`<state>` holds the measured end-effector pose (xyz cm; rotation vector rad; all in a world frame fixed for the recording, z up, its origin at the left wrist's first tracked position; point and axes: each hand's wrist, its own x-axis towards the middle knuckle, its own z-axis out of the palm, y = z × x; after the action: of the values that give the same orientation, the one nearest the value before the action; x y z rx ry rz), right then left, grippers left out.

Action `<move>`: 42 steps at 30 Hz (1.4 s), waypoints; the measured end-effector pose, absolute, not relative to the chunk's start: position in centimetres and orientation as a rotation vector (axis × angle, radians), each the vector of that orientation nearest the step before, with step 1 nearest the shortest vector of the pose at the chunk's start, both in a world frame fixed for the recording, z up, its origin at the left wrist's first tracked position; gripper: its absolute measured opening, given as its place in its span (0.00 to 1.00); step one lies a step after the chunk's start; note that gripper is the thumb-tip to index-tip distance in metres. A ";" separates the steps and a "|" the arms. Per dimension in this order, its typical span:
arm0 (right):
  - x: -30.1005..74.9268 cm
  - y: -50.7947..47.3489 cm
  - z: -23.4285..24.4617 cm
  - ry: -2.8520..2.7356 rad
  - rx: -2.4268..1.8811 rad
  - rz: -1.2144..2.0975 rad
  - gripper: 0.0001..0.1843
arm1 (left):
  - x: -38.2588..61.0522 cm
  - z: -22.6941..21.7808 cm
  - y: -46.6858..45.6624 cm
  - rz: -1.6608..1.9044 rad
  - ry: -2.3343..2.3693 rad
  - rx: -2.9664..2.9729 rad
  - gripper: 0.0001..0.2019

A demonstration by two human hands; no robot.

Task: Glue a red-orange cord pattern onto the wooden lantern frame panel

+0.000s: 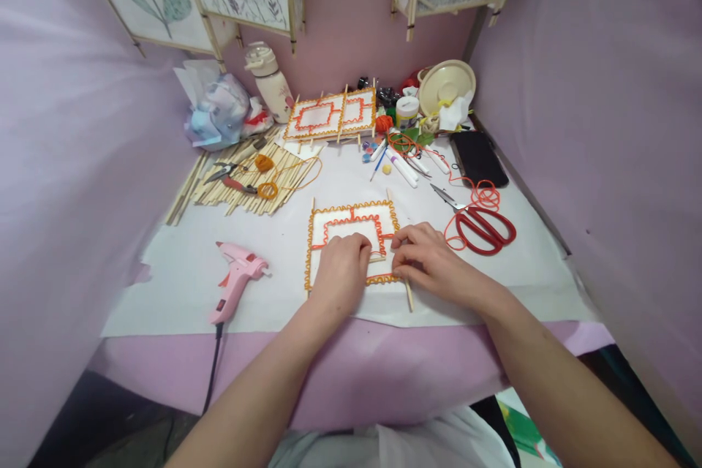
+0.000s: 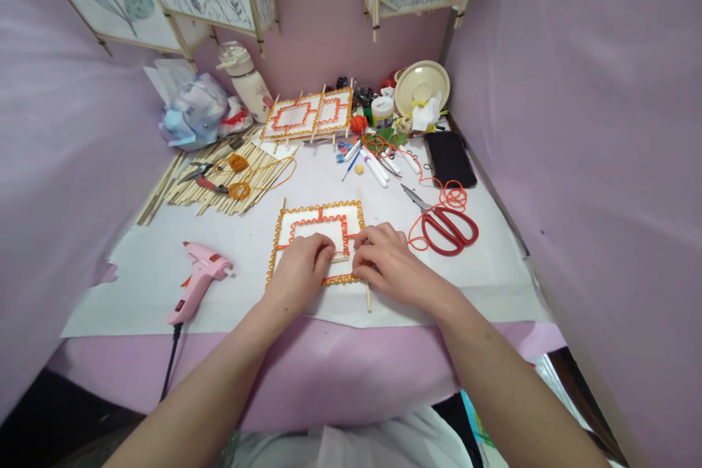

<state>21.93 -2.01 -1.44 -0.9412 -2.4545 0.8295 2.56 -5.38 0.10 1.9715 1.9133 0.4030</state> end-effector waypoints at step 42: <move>20.7 -2.7 -1.9 -2.430 -1.121 0.452 0.05 | 1.7 -1.0 -5.6 0.662 1.643 2.132 0.04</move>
<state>20.67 -2.71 -1.90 -1.1206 -2.4304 0.4523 1.66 -5.62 -1.05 2.1318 1.6431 0.6624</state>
